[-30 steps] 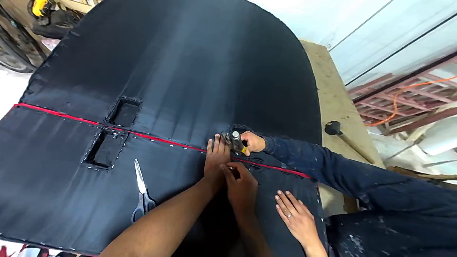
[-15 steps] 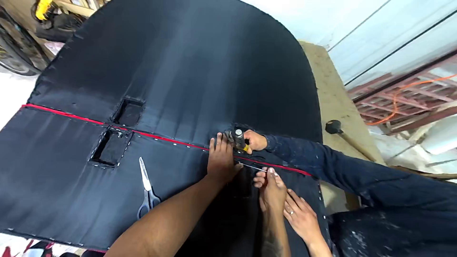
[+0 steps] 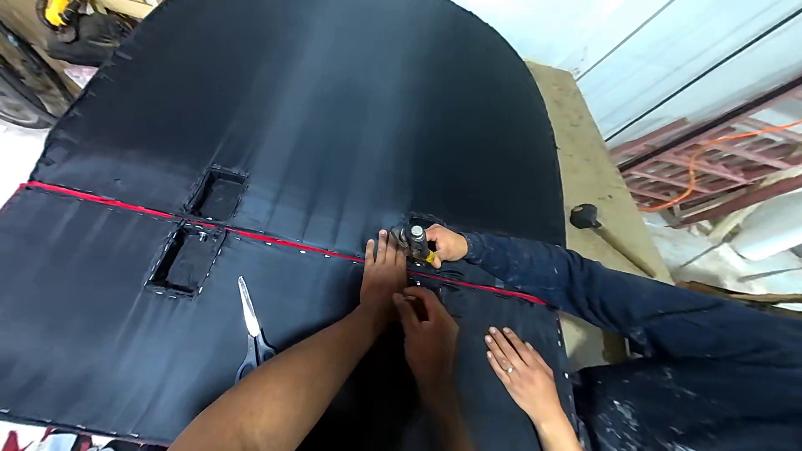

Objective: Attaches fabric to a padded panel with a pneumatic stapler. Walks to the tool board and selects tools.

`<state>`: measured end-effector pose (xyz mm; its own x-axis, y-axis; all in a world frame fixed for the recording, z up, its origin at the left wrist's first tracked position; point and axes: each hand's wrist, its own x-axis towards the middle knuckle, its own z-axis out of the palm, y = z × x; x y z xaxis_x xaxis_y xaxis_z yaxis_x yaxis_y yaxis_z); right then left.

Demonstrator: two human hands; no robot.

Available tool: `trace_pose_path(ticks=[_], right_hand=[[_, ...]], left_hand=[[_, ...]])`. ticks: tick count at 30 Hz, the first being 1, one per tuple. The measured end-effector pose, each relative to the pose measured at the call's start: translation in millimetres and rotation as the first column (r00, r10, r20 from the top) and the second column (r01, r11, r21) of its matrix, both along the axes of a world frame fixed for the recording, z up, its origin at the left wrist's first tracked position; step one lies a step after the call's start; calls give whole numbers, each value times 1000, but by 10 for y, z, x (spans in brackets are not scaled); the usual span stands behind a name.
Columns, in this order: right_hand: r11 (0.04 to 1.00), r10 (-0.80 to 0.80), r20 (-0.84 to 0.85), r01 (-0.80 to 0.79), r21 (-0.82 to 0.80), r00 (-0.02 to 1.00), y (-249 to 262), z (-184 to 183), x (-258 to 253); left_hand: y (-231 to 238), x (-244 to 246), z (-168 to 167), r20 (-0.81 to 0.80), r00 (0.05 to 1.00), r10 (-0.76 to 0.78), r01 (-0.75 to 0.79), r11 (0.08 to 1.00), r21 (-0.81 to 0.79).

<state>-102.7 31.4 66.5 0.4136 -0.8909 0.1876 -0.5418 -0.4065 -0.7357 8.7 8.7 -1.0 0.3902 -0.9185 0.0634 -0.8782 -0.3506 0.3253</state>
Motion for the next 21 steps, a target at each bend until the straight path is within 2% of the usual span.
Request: trace_pose_path(ticks=[7,10,15,21], right_hand=[[999,-16,-1,16,-52,1000,-49,-51,117],[999,-14,-23,13,-32,1000,-78,11,44],[1000,20,-54,-19,21,998,-166,162,-97],[998,69,-131,-68,15,989,-303,224,-186]], left_hand=[[-15,-10,-142,111,994,22,-11,995,-101],[-16,-19,-61,75,997,17,-11,997,-73],[12,-14,116,-35,999,-6,9,997,70],[5,-14,135,-32,999,-7,10,997,75]])
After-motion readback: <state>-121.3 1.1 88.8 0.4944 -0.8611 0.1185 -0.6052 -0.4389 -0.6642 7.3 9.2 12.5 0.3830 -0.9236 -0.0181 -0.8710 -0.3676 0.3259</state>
